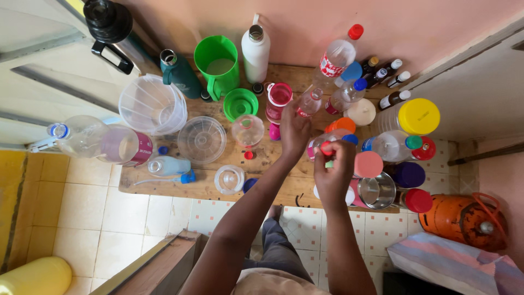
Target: The person stands at a table covered with plastic bottles, cups and lids, picks up bottles one at a time, matches caps to them, and screws the caps on securely. They also fit a lid onto a pink cup with a straw and close a green pitcher and thermos, arranging the closed containers back on the table.
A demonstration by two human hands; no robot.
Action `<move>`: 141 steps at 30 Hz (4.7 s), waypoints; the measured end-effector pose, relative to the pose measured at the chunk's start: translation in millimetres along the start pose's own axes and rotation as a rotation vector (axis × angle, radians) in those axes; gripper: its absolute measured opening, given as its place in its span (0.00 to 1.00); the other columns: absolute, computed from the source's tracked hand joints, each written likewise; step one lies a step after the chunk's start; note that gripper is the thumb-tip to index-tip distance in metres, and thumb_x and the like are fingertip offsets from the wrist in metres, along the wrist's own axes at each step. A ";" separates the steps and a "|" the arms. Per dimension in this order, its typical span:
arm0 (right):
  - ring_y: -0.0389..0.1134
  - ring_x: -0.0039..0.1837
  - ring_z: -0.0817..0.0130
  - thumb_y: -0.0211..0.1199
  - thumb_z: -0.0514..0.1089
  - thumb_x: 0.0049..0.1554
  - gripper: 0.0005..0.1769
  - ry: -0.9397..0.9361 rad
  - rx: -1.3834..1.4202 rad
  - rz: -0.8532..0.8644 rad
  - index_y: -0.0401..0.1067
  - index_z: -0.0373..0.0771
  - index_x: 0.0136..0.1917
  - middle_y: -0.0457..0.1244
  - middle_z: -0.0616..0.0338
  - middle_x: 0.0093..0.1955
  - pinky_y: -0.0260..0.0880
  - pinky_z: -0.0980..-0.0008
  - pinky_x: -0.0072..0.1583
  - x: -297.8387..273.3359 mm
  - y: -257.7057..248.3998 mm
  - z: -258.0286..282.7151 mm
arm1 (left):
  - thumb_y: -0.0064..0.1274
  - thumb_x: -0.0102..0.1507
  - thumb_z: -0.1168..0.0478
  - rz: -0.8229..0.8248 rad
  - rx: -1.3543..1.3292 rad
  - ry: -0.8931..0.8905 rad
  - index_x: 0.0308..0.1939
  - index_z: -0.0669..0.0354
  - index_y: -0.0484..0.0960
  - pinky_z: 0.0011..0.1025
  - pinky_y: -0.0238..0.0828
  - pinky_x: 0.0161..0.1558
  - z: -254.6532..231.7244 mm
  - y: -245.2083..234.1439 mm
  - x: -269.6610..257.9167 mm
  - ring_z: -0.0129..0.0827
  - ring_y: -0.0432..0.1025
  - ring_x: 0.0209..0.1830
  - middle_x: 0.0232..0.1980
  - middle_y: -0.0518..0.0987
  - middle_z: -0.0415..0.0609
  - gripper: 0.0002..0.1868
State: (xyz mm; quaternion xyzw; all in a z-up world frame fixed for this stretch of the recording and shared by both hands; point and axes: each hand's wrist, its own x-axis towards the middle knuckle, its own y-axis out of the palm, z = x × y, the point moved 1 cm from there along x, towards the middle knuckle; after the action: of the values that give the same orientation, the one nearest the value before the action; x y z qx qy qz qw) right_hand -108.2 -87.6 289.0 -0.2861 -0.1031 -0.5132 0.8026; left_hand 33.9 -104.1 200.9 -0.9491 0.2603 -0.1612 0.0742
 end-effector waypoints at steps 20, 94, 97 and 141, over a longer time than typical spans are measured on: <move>0.68 0.70 0.66 0.62 0.29 0.64 0.23 0.193 0.504 -0.053 0.64 0.30 0.70 0.64 0.43 0.72 0.70 0.67 0.72 31.2 -49.4 -2.4 | 0.72 0.48 0.55 -0.012 0.398 0.005 0.71 0.60 0.63 0.55 0.49 0.72 16.6 65.9 18.8 0.61 0.56 0.72 0.72 0.66 0.60 0.51; 0.71 0.49 0.51 0.60 0.46 0.61 0.17 -0.199 -0.500 0.547 0.78 0.38 0.59 0.70 0.44 0.50 0.71 0.56 0.51 33.7 -44.4 113.7 | 0.69 0.45 0.63 0.444 -0.200 -0.098 0.61 0.58 0.76 0.47 0.75 0.47 -89.8 -129.8 -84.5 0.45 0.75 0.51 0.60 0.74 0.47 0.38; 0.71 0.52 0.53 0.68 0.44 0.53 0.23 -0.390 -0.211 0.699 0.78 0.38 0.62 0.69 0.44 0.53 0.69 0.58 0.53 40.9 -57.9 112.5 | 0.69 0.46 0.66 0.765 -0.439 -0.273 0.62 0.59 0.76 0.40 0.76 0.50 -76.4 -141.3 -76.9 0.35 0.77 0.49 0.55 0.78 0.48 0.39; 0.69 0.57 0.63 0.61 0.45 0.65 0.19 0.489 0.721 0.345 0.73 0.29 0.63 0.71 0.49 0.56 0.70 0.63 0.58 -24.7 21.0 9.9 | 0.65 0.50 0.59 0.626 -0.183 -0.294 0.48 0.61 0.79 0.33 0.76 0.47 -99.8 -154.7 -89.4 0.35 0.80 0.43 0.44 0.84 0.51 0.24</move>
State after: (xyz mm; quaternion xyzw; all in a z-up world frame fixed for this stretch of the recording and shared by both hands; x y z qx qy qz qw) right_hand -99.6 -56.6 278.3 0.1275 -0.0334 -0.3560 0.9252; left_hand -0.3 68.5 305.3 -0.8391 0.5384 0.0315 0.0711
